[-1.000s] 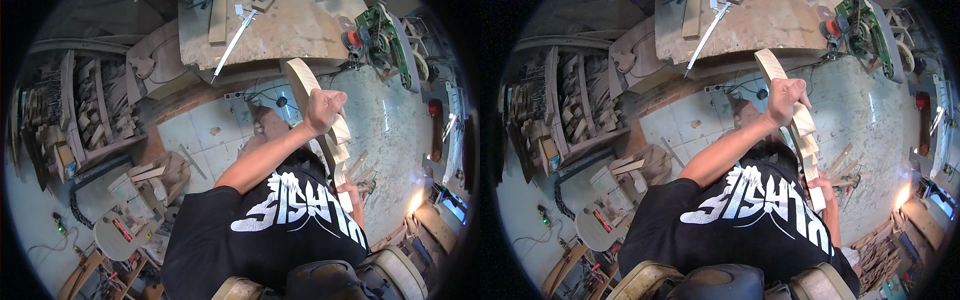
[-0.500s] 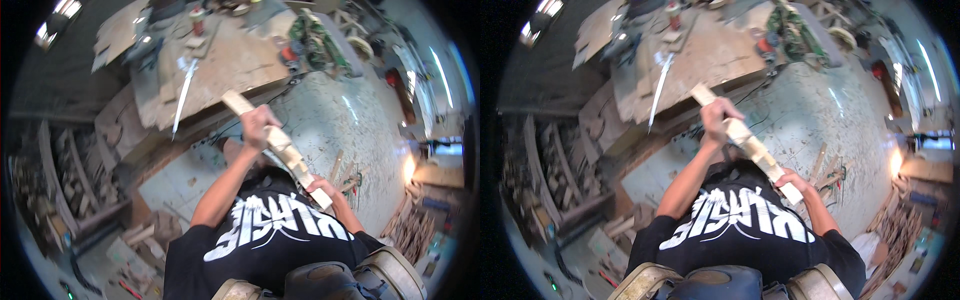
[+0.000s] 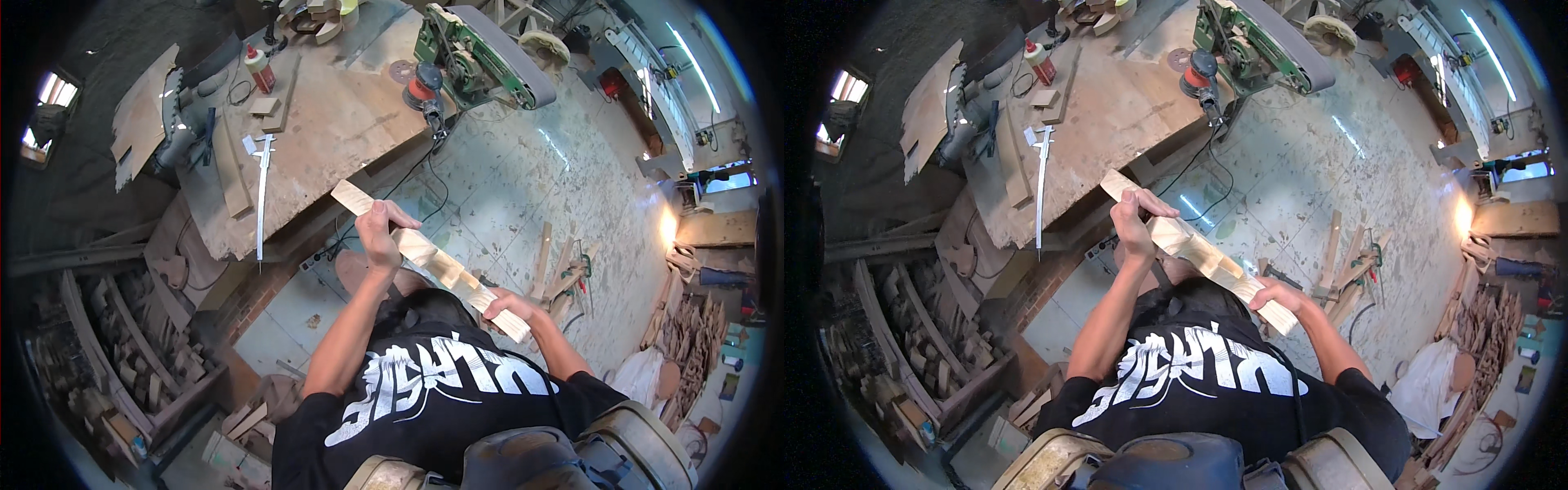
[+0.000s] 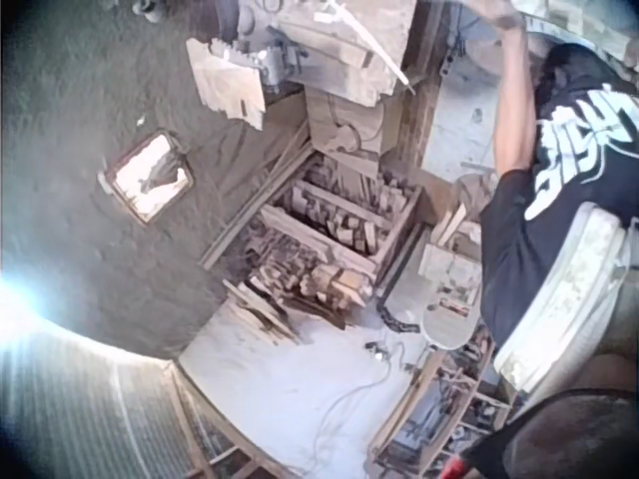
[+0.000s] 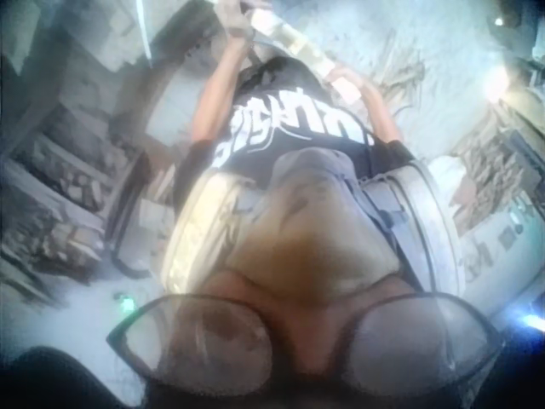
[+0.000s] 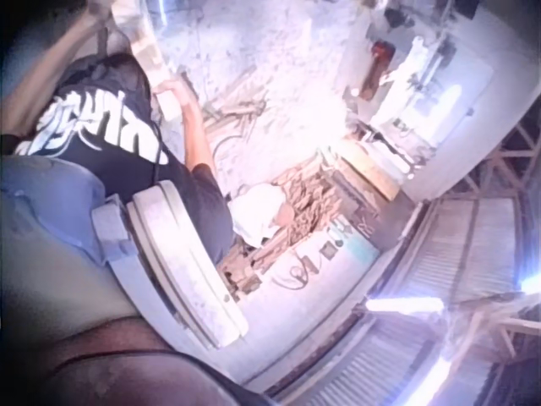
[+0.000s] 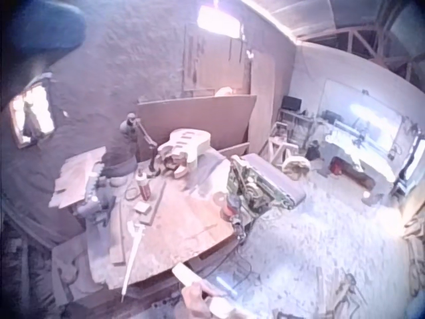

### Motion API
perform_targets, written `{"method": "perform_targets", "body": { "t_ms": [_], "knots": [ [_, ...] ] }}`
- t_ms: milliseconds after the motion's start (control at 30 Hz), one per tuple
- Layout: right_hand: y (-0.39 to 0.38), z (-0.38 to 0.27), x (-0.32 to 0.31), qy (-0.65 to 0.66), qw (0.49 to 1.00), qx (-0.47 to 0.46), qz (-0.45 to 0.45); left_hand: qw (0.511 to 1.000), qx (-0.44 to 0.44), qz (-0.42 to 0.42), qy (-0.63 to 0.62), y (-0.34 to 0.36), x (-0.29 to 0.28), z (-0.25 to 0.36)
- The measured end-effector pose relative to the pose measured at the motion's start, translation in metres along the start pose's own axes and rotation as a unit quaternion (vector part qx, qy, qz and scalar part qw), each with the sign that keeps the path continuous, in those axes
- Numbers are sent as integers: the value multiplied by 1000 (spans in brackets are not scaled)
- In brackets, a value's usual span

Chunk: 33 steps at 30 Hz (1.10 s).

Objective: The person holds a guitar body by hand and moves its edges against a belt sander. The person then holds the guitar body up at several angles and uses a cylindrical sander on the internal and curved sections.

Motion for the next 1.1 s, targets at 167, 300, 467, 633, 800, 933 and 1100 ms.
{"method": "perform_targets", "body": {
  "t_ms": [167,300,467,633,800,933,1100],
  "knots": [
    [-17,-7,-7,-94,993,64,-40,997,53,-31,38,-10,45,0],
    [-27,-6,-20,-197,980,-9,-1,992,40,-67,104,-21,92,1],
    [-52,3,-61,-261,955,-96,98,987,44,-107,115,-23,149,-11],
    [-94,7,-131,-258,943,-135,164,977,172,-57,113,-12,189,-66],
    [-136,11,-189,-241,954,-58,166,947,-137,217,193,36,92,-214],
    [-157,18,-222,-226,955,-42,189,886,-439,119,93,35,149,-322],
    [-159,4,-239,-206,954,-18,216,869,-462,94,-148,33,199,-409]
  ]
}}
Point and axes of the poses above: each hand's wrist, its own y-axis towards the middle knuckle, its own x-axis out of the palm, z = x × y, the point moved 4 cm from there along y, towards the middle knuckle, and after that the axes turned 4 degrees about -y, right-handed, at the moved point
